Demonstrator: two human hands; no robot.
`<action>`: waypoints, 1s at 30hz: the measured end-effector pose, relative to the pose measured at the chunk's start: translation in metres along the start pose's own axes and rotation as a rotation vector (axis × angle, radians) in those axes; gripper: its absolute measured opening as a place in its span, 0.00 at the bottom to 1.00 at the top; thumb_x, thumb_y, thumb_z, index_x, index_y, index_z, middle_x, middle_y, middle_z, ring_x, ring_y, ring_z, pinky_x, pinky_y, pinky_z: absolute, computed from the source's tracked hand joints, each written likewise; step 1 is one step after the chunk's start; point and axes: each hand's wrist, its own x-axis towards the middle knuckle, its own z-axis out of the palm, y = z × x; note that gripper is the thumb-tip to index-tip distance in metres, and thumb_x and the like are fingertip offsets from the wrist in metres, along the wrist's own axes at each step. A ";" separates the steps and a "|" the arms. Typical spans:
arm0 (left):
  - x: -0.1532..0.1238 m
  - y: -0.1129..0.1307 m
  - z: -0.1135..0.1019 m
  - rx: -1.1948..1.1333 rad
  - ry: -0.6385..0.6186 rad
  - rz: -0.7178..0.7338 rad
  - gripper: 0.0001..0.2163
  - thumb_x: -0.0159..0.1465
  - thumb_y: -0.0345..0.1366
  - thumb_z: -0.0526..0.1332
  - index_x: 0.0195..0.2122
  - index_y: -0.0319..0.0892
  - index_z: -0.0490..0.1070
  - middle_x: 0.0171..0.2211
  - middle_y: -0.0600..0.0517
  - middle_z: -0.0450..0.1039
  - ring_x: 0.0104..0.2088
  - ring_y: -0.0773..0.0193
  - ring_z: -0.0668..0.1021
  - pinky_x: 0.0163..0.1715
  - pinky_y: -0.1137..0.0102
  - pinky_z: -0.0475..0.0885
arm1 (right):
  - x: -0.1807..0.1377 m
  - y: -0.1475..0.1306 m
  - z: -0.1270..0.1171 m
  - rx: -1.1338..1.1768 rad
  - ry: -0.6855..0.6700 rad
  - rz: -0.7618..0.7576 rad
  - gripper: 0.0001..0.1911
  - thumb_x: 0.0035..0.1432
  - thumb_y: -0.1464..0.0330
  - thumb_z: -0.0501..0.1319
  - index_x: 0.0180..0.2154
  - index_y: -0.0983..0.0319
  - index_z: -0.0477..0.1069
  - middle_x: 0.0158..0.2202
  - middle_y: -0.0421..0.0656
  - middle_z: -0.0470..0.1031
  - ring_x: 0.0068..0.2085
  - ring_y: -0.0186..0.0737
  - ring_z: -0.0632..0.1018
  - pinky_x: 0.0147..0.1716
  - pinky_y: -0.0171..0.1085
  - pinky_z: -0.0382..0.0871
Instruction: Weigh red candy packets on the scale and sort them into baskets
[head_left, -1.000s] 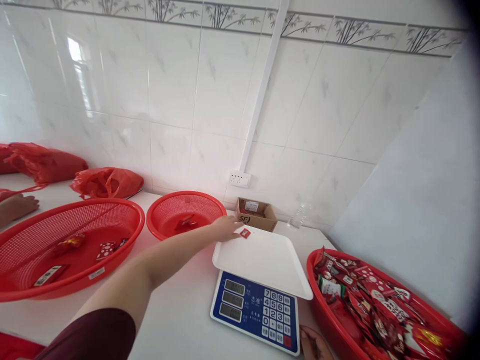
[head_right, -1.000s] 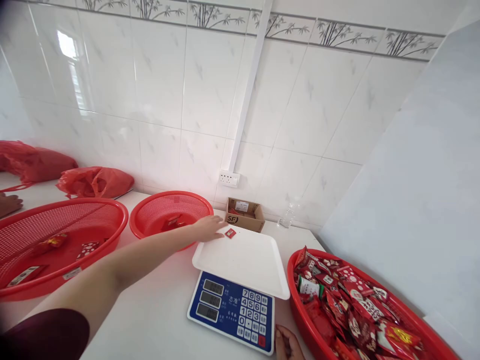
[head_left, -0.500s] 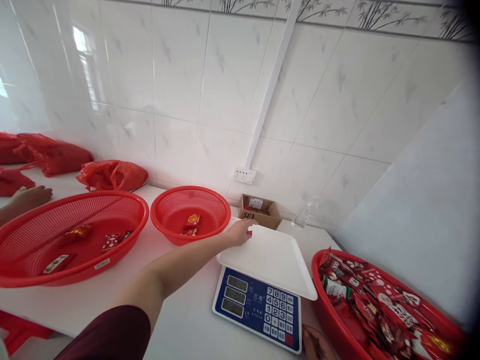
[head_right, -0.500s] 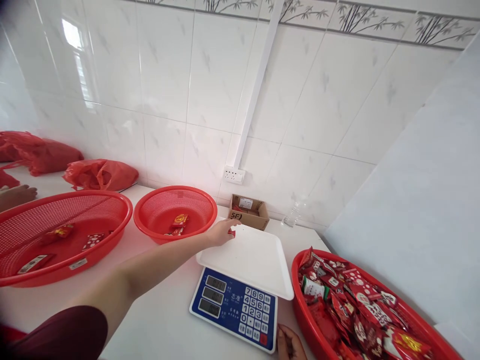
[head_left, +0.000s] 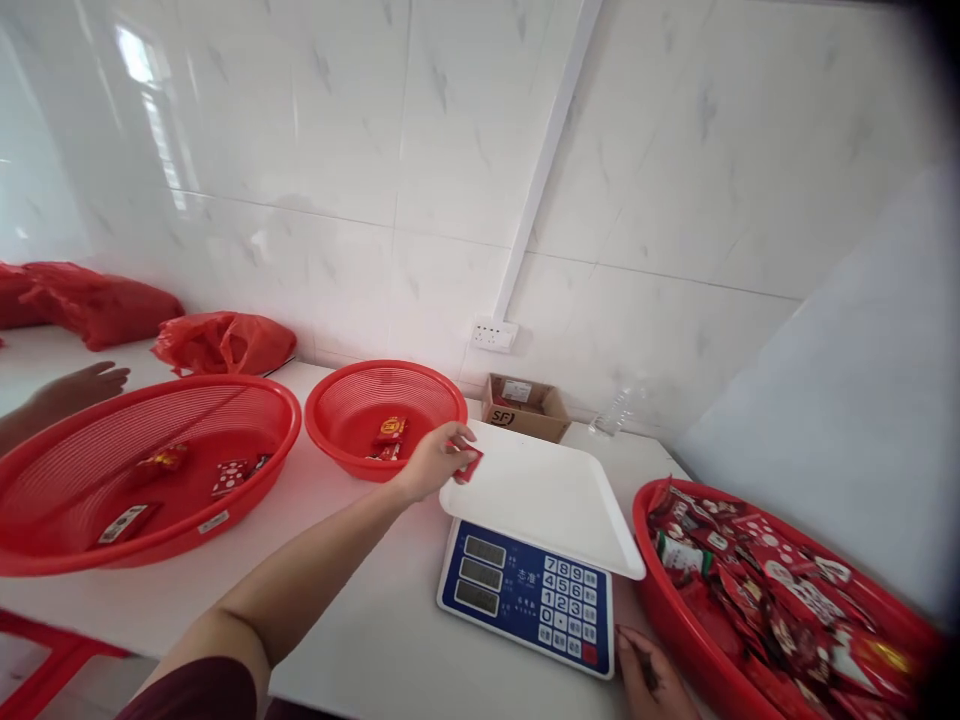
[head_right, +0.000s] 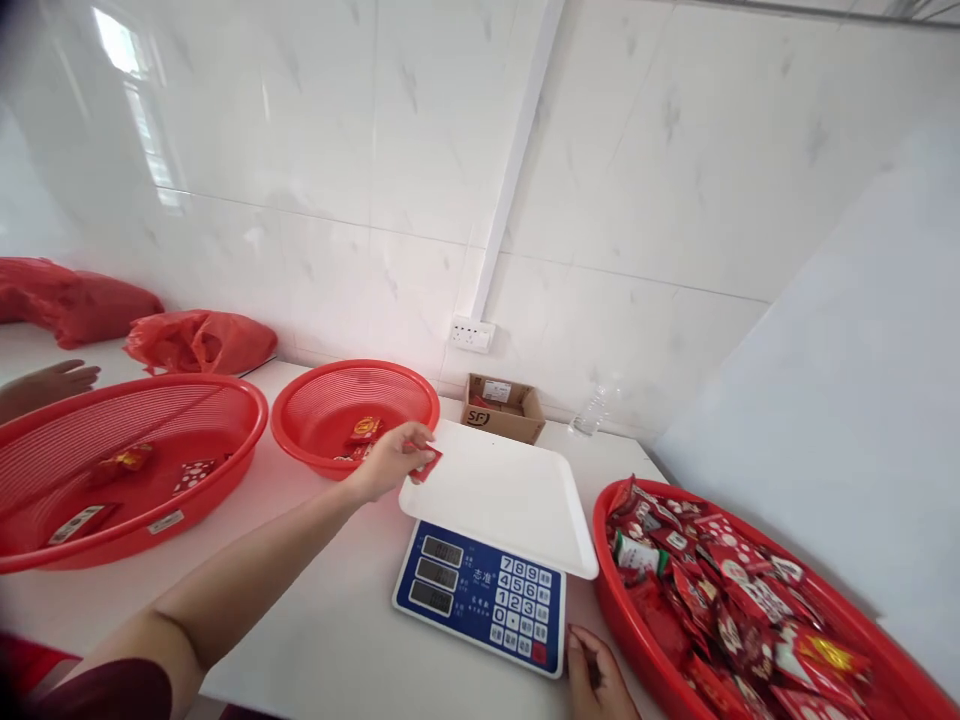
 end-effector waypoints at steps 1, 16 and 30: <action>-0.003 0.000 -0.007 0.013 0.039 -0.005 0.09 0.57 0.35 0.59 0.39 0.41 0.66 0.33 0.52 0.71 0.22 0.71 0.74 0.21 0.74 0.71 | -0.004 -0.003 0.000 0.012 0.039 -0.012 0.26 0.43 0.46 0.56 0.33 0.59 0.74 0.37 0.47 0.78 0.40 0.49 0.77 0.37 0.41 0.70; -0.019 -0.001 -0.050 0.671 0.277 0.272 0.18 0.61 0.47 0.50 0.45 0.43 0.69 0.52 0.45 0.66 0.53 0.49 0.67 0.46 0.58 0.70 | 0.044 -0.067 -0.103 -0.425 0.125 -0.238 0.24 0.56 0.61 0.52 0.53 0.62 0.64 0.53 0.50 0.68 0.54 0.46 0.69 0.51 0.44 0.62; -0.014 -0.006 -0.024 0.465 -0.063 0.309 0.15 0.61 0.42 0.54 0.45 0.44 0.69 0.48 0.47 0.71 0.51 0.54 0.70 0.49 0.59 0.67 | 0.095 -0.083 -0.130 -0.773 0.210 0.086 0.23 0.59 0.65 0.44 0.54 0.61 0.62 0.45 0.54 0.74 0.45 0.52 0.75 0.41 0.46 0.66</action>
